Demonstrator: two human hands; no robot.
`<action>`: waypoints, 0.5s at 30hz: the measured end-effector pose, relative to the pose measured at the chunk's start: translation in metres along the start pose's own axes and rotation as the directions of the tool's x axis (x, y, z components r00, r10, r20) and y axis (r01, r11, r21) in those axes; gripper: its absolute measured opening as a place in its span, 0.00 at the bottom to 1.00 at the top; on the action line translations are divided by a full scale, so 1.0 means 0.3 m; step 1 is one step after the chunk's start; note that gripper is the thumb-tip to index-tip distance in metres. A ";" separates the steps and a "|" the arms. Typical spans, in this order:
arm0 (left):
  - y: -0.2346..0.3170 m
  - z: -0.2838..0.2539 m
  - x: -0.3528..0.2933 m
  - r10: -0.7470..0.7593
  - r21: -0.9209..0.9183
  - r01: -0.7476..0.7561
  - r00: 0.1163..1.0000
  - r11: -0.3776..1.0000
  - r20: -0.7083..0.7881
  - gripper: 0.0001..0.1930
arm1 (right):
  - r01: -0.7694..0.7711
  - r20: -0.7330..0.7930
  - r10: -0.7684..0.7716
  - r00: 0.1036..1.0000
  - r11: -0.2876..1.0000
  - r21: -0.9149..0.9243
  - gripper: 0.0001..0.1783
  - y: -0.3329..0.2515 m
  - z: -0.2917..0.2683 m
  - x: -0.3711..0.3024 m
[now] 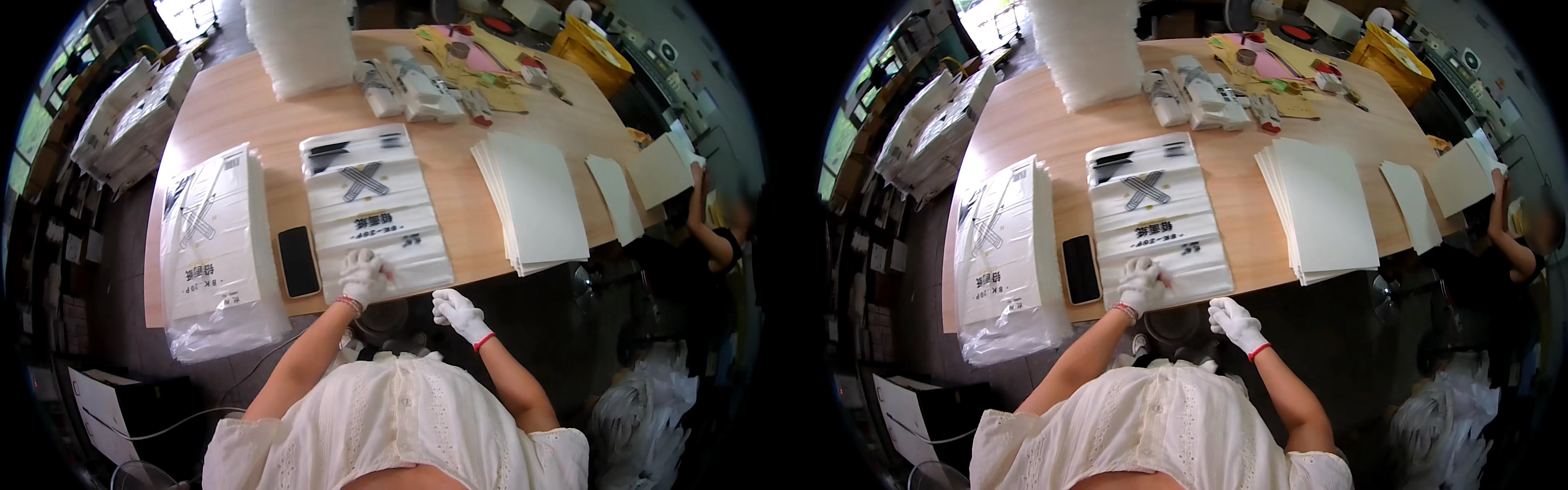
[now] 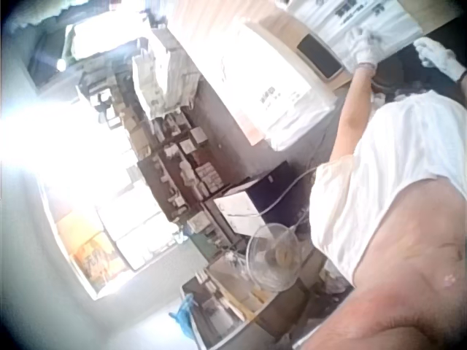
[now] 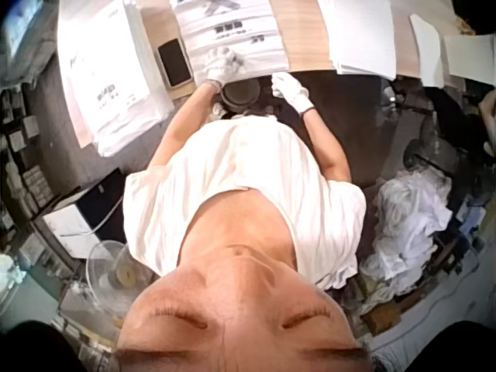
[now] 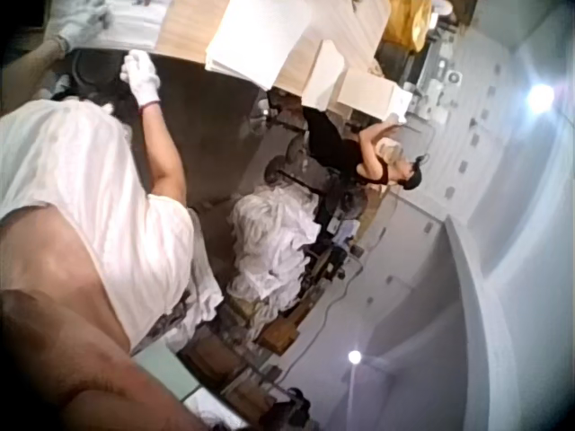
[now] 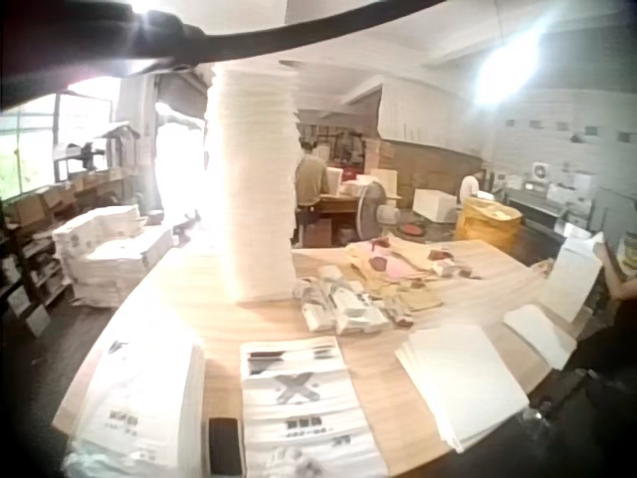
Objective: The person repeatedly picks up stacks of white paper and inserts them into clear plastic packaging bags. They fold the top of the bags to seal the contents and place the packaged items into a growing pile on the table.
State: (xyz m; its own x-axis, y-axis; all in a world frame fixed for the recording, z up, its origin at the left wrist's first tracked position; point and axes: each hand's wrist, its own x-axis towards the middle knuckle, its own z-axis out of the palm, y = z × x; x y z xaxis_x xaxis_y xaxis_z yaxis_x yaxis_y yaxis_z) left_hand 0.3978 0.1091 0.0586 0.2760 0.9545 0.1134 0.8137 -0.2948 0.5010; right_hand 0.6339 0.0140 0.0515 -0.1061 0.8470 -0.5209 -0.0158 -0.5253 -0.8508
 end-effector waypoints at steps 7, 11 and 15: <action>0.001 -0.099 0.103 -0.086 -0.190 0.139 0.962 0.972 0.261 0.09 | -0.058 0.085 0.054 0.995 0.997 0.050 0.17 -0.067 0.071 0.004; -0.074 -0.063 0.129 -0.065 -0.249 0.119 0.975 0.961 0.214 0.10 | 0.056 0.085 -0.086 0.993 0.950 0.306 0.16 -0.145 0.258 0.184; -0.030 -0.126 0.198 -0.165 -0.464 0.221 0.974 0.858 0.158 0.12 | 0.323 -0.233 -0.423 0.876 0.872 -0.368 0.15 -0.028 0.225 0.470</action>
State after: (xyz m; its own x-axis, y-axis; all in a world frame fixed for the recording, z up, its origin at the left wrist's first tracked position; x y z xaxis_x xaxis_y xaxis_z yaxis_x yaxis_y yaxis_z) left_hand 0.3875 0.1702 0.0934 0.2156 0.9705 -0.1079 0.5217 -0.0211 0.8529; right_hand 0.5520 0.1323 -0.0101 0.1452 0.9829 -0.1129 0.3183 -0.1544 -0.9353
